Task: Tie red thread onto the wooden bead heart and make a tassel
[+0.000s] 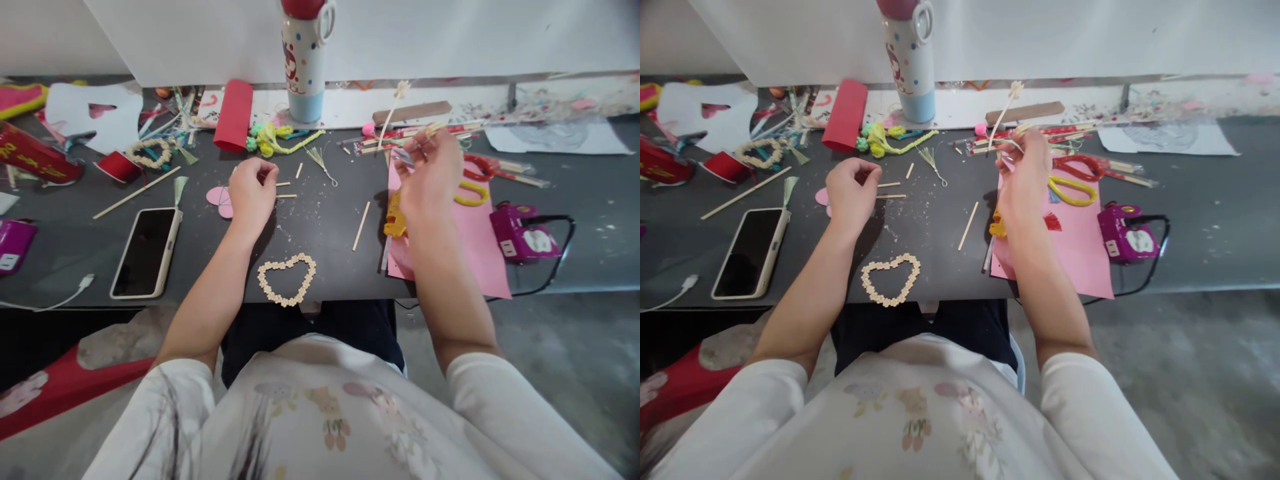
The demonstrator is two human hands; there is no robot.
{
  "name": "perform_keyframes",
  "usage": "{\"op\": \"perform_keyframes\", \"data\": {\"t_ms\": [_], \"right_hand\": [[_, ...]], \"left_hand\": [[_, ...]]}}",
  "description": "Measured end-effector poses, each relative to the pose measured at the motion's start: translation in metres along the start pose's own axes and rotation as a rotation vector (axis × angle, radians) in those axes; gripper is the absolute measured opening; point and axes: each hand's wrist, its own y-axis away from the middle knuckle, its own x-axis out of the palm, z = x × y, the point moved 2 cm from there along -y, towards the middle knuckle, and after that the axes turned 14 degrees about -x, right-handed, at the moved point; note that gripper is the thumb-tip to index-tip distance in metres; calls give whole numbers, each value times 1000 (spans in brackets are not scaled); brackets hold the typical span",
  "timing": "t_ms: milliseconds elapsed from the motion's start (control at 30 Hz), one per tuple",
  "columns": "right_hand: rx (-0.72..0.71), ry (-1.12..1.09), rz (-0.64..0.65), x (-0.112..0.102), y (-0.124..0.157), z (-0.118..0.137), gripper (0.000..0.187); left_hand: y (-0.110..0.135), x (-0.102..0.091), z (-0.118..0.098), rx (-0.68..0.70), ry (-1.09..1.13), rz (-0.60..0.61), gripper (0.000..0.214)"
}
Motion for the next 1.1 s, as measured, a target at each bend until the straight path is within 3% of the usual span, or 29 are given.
{"op": "perform_keyframes", "data": {"t_ms": [167, 367, 500, 600, 800, 933, 1100], "right_hand": [[164, 42, 173, 5, 5, -3, 8], [179, 151, 377, 10, 18, -7, 10], [215, 182, 402, 13, 21, -9, 10], [266, 195, 405, 16, 24, -8, 9], [293, 219, 469, 19, 31, -7, 9], [322, 209, 552, 20, 36, -14, 12], [330, 185, 598, 22, 41, -18, 10]], "left_hand": [[5, 2, -8, 0, -56, 115, 9], [12, -3, -18, 12, -233, 177, 27], [15, -13, -24, 69, -271, 255, 27], [13, -20, -30, 136, -294, 365, 55], [-4, -27, -36, 232, -421, 426, 38], [-5, -27, -39, 404, -417, 586, 59], [7, -22, -45, 281, -186, 635, 54]]}}
